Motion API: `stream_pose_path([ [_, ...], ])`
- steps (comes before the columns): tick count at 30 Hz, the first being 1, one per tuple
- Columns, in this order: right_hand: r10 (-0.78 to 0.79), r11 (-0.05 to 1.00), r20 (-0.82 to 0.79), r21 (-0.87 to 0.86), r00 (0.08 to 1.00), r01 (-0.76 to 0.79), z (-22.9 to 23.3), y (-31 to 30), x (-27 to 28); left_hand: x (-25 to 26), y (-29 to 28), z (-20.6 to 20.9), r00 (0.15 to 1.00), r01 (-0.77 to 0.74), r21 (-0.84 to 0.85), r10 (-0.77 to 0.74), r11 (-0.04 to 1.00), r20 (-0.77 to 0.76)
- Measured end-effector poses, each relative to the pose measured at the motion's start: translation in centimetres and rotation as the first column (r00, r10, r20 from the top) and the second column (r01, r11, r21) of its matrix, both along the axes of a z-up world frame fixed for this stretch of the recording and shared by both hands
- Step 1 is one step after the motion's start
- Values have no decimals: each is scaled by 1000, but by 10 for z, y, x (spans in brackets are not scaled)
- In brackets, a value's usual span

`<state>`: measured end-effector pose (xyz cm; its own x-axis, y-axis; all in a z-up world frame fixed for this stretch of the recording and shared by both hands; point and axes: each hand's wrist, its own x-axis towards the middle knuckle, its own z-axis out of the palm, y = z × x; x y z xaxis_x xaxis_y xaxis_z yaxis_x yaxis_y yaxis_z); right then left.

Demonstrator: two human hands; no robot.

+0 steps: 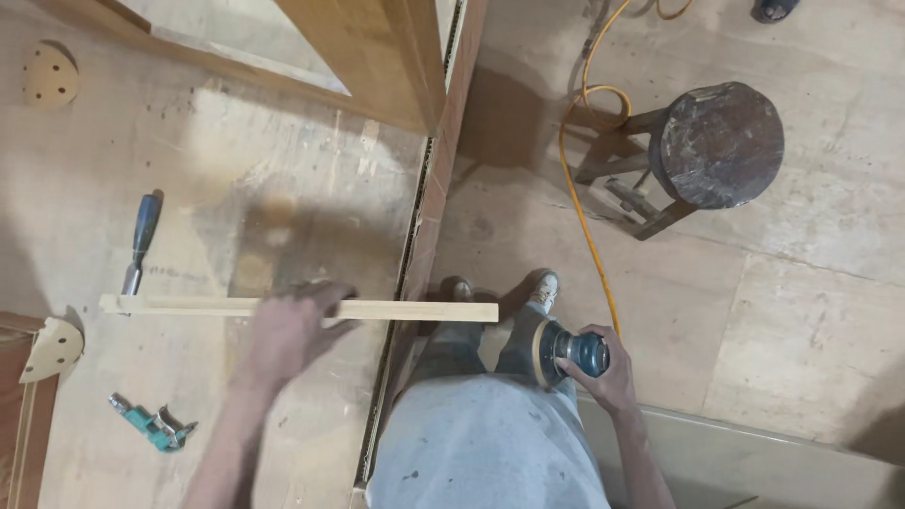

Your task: The person sands the surface and edges of a wooden board using a power sander.

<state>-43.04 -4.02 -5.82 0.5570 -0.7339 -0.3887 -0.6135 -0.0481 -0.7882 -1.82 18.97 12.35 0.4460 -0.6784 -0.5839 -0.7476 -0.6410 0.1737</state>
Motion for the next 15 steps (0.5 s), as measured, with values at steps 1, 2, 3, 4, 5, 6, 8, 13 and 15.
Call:
stream_pose_path([
  [1, 9, 1000, -2, 7, 1000, -9, 3, 1, 1, 16, 24, 2, 1000, -9, 7, 9, 1000, -2],
  [2, -2, 1000, -5, 24, 1000, 2, 4, 0, 4, 35, 44, 4, 999, -11, 90, 7, 996, 37],
  [3, -12, 999, -7, 40, 1000, 13, 7, -2, 7, 53, 64, 6, 997, -17, 172, 4, 985, 76],
  [4, -6, 999, -3, 41, 1000, 6, 3, -4, 8, 52, 68, 7, 997, -24, 173, 10, 985, 81],
  [5, 0, 999, -9, 44, 1000, 1, -1, -6, 9, 51, 72, 9, 994, -14, 134, -1, 991, 111],
  [6, 3, 999, -21, 50, 1000, -2, -4, -5, 6, 49, 77, 10, 991, 1, 99, -14, 995, 137],
  [8, 9, 999, -15, 54, 1000, -8, -5, -3, 11, 39, 82, -24, 982, 52, -208, -13, 977, 186],
  [13, 43, 999, 8, 33, 999, -43, -12, -3, 21, 26, 49, -101, 905, 221, -601, 68, 768, 420],
  [15, 49, 998, 1, 29, 999, -49, -9, -1, 24, 50, 38, -161, 767, 234, -626, 254, 744, 589],
])
